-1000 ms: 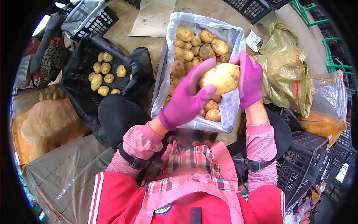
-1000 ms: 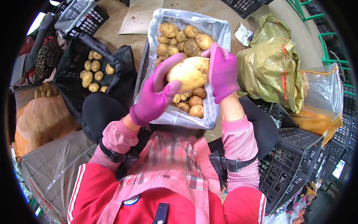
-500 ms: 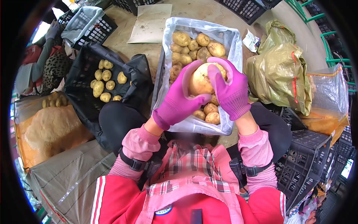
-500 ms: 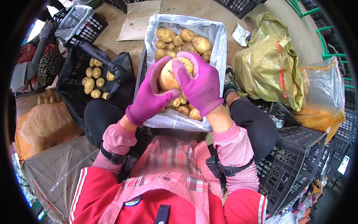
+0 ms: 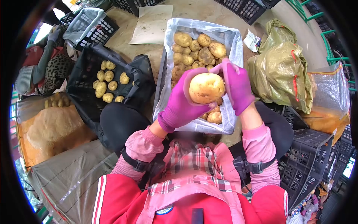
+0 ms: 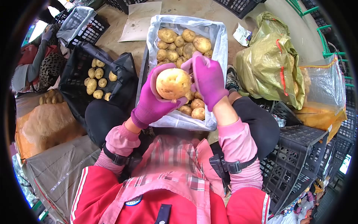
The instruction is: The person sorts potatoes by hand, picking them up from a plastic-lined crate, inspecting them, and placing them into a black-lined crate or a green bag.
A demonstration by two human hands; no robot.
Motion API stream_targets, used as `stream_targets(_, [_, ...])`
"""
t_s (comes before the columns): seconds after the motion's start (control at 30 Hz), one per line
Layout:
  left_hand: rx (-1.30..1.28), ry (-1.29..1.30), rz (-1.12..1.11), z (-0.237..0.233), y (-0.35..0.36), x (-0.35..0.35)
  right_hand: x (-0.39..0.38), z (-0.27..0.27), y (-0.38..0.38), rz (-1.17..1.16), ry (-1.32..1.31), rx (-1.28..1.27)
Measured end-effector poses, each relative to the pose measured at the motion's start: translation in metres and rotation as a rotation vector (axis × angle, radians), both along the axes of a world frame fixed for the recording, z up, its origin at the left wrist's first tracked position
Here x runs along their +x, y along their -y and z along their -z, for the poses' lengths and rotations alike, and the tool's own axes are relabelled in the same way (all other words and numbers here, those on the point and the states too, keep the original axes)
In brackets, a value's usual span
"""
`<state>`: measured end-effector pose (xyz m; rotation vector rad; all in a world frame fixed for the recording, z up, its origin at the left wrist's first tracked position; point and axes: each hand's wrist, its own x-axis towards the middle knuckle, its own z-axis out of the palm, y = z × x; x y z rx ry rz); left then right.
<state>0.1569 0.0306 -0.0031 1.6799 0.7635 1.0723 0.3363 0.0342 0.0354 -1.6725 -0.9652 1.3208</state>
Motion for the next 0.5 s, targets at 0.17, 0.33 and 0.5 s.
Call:
stream_targets(0.17, [-0.281, 0.040, -0.065, 0.003, -0.003, -0.014, -0.021, 0.018, 0.007, -0.105, 0.100, 0.664])
stream_targets(0.33, [-0.316, 0.132, 0.029, 0.000, 0.004, -0.020, -0.032, 0.024, 0.014, -0.326, 0.325, 0.740])
stream_targets(0.5, [-0.529, 0.299, 0.097, -0.028, 0.024, -0.049, -0.034, 0.037, -0.009, -0.016, -0.175, 0.331])
